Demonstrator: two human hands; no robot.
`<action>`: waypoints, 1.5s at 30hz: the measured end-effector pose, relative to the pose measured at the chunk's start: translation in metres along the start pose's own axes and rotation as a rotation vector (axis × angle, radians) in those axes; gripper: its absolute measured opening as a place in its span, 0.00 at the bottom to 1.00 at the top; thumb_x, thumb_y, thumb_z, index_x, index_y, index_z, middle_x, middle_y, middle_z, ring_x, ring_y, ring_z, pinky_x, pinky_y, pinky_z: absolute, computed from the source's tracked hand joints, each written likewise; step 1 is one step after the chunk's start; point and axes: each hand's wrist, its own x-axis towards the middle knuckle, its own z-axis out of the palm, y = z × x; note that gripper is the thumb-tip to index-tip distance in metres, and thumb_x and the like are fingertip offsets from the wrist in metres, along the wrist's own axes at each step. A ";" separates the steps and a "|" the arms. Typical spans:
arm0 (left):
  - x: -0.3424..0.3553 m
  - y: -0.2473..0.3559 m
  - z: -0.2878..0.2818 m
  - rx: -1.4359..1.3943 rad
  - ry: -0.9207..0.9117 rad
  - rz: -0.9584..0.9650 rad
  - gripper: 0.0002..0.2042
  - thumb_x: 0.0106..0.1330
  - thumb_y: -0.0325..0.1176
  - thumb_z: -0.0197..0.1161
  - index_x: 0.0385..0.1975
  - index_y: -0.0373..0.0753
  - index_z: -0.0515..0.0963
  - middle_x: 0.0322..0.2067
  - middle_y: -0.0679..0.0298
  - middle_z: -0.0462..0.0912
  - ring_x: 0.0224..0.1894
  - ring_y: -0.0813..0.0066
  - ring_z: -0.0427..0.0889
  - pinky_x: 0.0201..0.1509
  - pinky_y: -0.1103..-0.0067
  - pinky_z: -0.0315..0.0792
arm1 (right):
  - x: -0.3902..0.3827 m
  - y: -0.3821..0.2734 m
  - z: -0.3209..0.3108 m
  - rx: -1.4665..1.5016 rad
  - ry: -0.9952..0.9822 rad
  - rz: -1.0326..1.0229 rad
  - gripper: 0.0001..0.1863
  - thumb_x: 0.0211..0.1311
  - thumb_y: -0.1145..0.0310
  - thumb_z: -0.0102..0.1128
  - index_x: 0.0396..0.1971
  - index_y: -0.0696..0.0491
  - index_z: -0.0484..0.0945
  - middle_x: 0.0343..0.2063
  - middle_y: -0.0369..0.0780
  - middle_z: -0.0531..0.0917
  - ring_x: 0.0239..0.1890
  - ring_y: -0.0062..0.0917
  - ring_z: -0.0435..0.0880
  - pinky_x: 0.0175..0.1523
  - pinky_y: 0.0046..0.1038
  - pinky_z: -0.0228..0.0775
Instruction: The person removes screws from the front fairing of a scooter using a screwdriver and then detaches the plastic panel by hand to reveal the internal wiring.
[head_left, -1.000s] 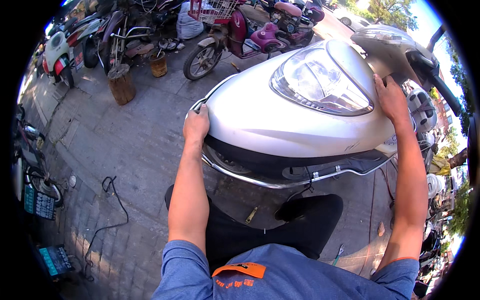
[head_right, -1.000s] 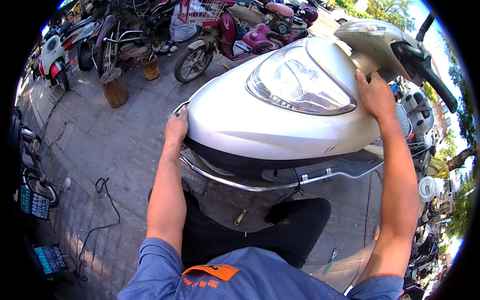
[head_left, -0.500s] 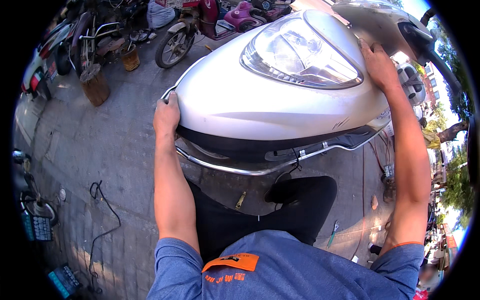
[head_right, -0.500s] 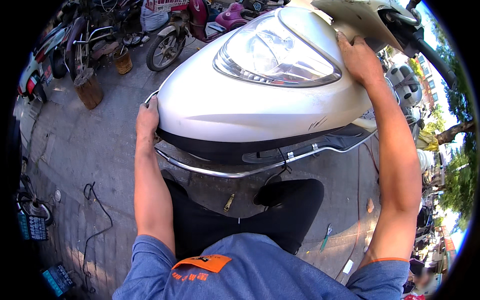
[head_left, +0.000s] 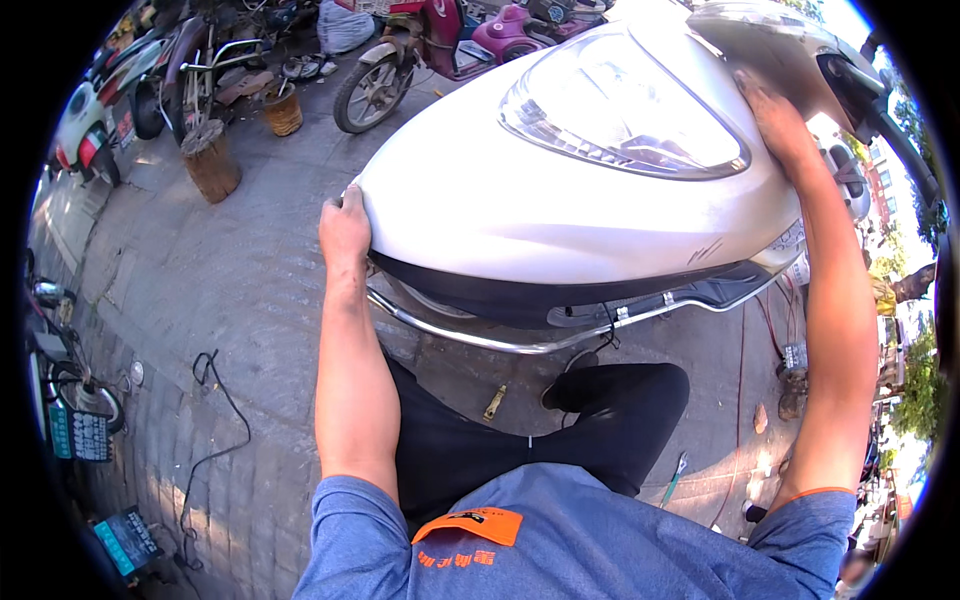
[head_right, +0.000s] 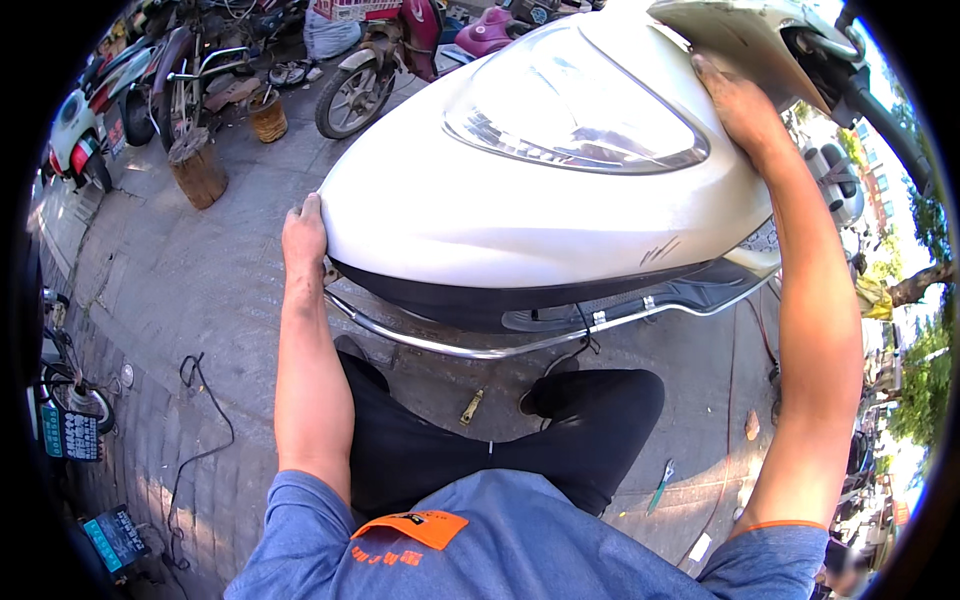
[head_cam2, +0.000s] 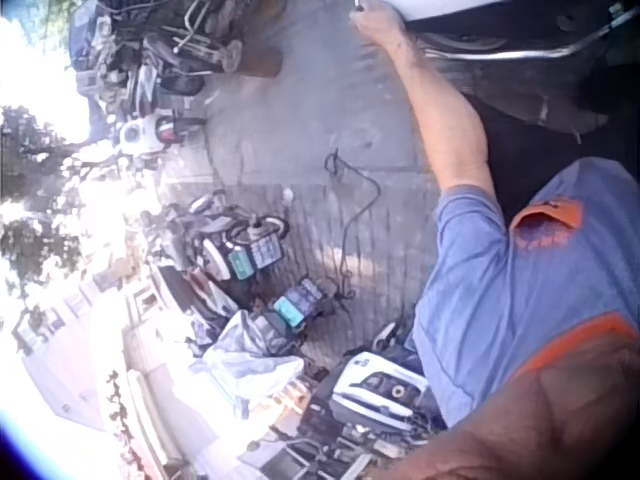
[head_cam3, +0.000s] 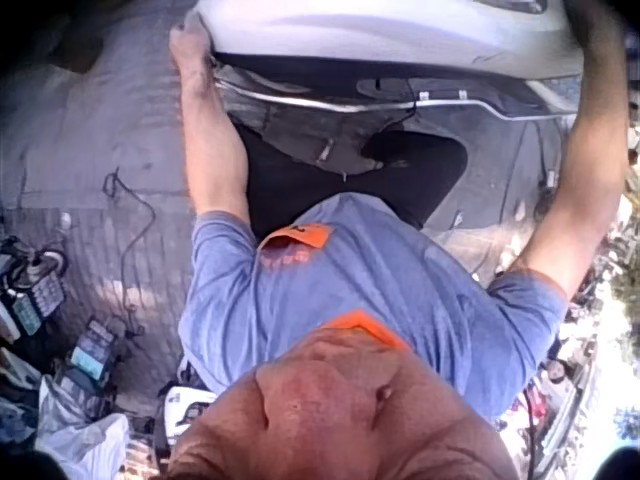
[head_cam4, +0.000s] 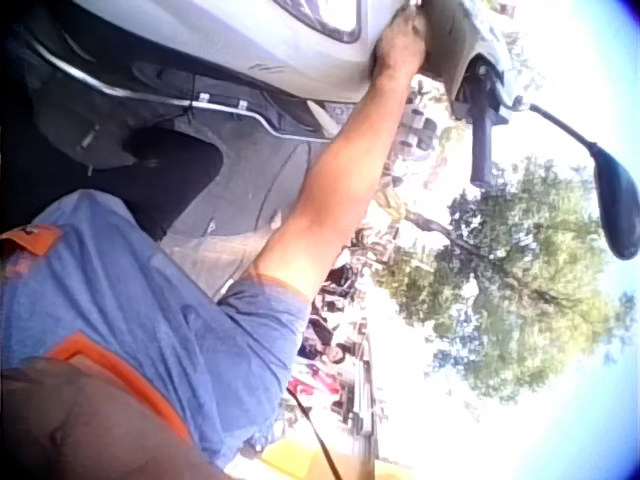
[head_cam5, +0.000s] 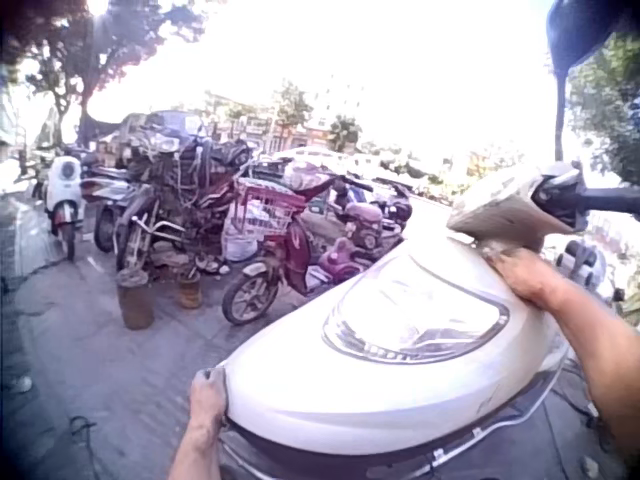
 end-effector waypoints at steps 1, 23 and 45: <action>0.003 -0.003 -0.005 -0.149 0.038 0.017 0.31 0.76 0.51 0.56 0.53 0.18 0.80 0.50 0.35 0.87 0.53 0.47 0.87 0.62 0.64 0.76 | 0.000 -0.014 -0.005 -0.028 -0.038 0.046 0.37 0.83 0.41 0.48 0.64 0.64 0.78 0.56 0.49 0.88 0.56 0.32 0.84 0.67 0.29 0.69; 0.107 -0.214 -0.157 -1.139 0.022 -0.328 0.26 0.80 0.41 0.42 0.64 0.25 0.72 0.63 0.41 0.79 0.65 0.45 0.78 0.74 0.56 0.68 | -0.047 -0.205 0.154 0.504 -0.424 -0.293 0.31 0.75 0.54 0.67 0.56 0.72 0.82 0.45 0.52 0.90 0.43 0.34 0.90 0.52 0.35 0.81; 0.051 -0.116 -0.147 -0.944 -0.069 -0.713 0.30 0.79 0.53 0.53 0.71 0.36 0.72 0.70 0.54 0.77 0.72 0.53 0.73 0.78 0.59 0.64 | -0.120 -0.119 0.235 0.993 -0.361 -0.100 0.19 0.72 0.64 0.66 0.49 0.65 0.79 0.40 0.51 0.86 0.42 0.35 0.86 0.52 0.35 0.79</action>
